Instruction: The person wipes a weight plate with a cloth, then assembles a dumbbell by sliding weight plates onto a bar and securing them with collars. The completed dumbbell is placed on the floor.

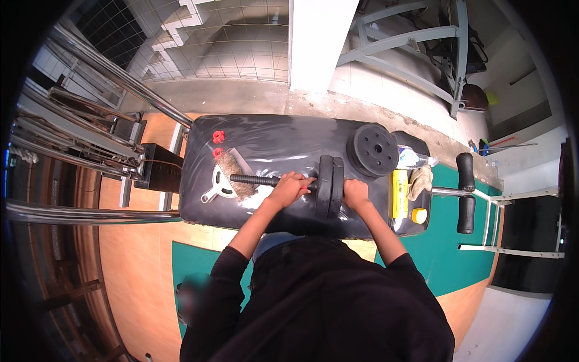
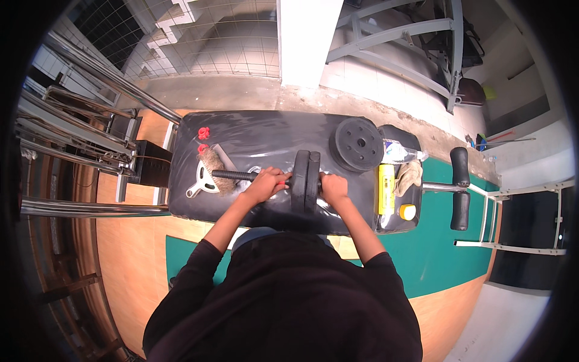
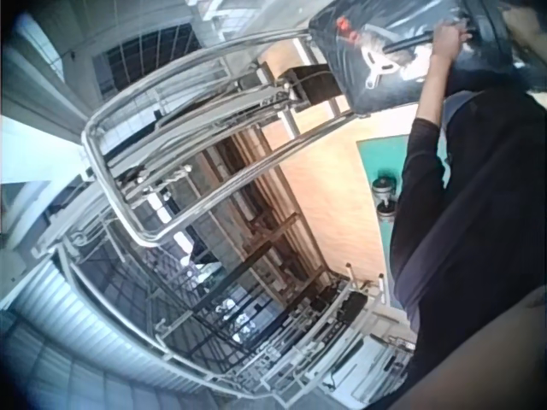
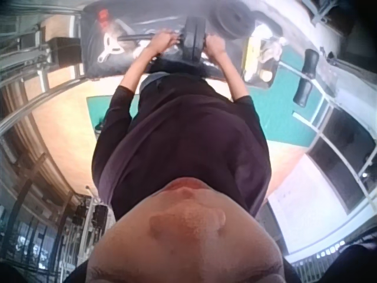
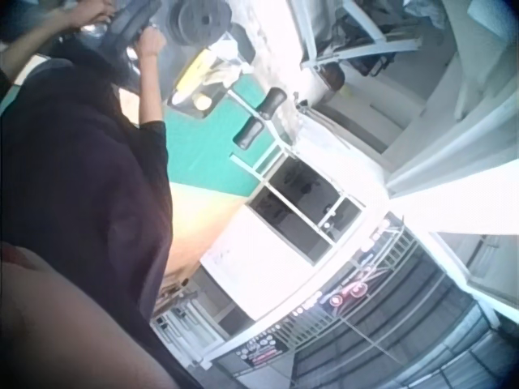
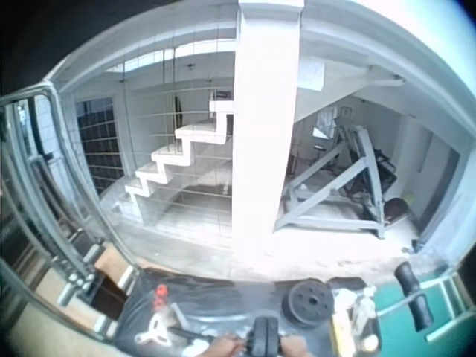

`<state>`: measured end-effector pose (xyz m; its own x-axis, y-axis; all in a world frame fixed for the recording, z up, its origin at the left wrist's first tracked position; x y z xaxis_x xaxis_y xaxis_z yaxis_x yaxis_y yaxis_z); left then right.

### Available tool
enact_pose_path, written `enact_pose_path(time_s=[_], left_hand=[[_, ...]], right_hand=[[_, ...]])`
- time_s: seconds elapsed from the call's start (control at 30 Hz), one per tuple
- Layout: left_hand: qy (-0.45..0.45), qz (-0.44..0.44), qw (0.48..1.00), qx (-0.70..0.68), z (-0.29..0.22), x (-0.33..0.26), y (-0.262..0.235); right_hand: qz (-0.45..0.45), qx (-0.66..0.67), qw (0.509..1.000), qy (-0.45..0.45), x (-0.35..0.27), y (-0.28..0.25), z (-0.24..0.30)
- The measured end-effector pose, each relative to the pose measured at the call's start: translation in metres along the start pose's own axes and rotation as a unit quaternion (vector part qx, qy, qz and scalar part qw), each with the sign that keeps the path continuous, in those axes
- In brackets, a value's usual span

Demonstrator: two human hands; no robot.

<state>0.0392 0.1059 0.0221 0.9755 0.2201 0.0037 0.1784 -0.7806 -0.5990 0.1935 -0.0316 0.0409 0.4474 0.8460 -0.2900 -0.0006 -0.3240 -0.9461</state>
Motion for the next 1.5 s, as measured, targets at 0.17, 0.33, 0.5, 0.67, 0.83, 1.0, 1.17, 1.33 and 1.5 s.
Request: enact_pose_path(time_s=[0.17,0.33,0.5,0.67,0.83,1.0,1.17,1.33,1.5], left_hand=[[0.011,-0.011,1.0,0.017,-0.007,0.004,0.006],[0.006,-0.016,1.0,0.016,-0.007,0.004,0.006],[0.033,-0.056,0.998,0.013,-0.006,-0.001,-0.003],[0.003,-0.17,0.978,-0.124,0.004,-0.016,-0.055],[-0.111,-0.329,0.932,-0.103,0.067,-0.041,-0.142],[-0.312,-0.39,0.854,-0.146,0.211,-0.066,-0.175],[-0.383,-0.28,0.88,0.011,0.235,-0.039,-0.189],[-0.416,-0.257,0.871,0.049,0.237,-0.025,-0.188],[-0.363,-0.309,0.879,0.033,0.241,-0.03,-0.188]], right_hand=[[-0.014,-0.022,0.999,0.045,0.004,0.034,-0.016],[-0.021,-0.015,0.999,0.04,0.008,0.038,-0.019],[-0.025,-0.018,0.999,0.044,0.006,0.034,-0.015],[-0.026,-0.036,0.998,0.039,0.004,0.045,-0.017],[-0.03,-0.021,0.999,0.038,0.004,0.045,-0.017],[-0.038,-0.012,0.999,0.032,0.004,0.047,-0.018],[-0.026,-0.014,0.999,0.046,0.004,0.057,-0.023],[-0.042,0.002,0.998,0.042,0.003,0.051,-0.02],[-0.041,0.003,0.999,0.023,-0.008,0.046,-0.017]])
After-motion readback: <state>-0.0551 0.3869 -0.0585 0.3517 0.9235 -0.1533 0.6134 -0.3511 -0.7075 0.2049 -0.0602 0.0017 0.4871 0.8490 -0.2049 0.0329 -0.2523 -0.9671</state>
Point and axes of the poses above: each hand's wrist, its own x-axis towards the middle knuckle, its own y-axis out of the palm, z = x × y, the point moved 4 cm from there along x, towards the middle knuckle, and after that the axes turned 14 degrees about -x, right-handed, at the moved point
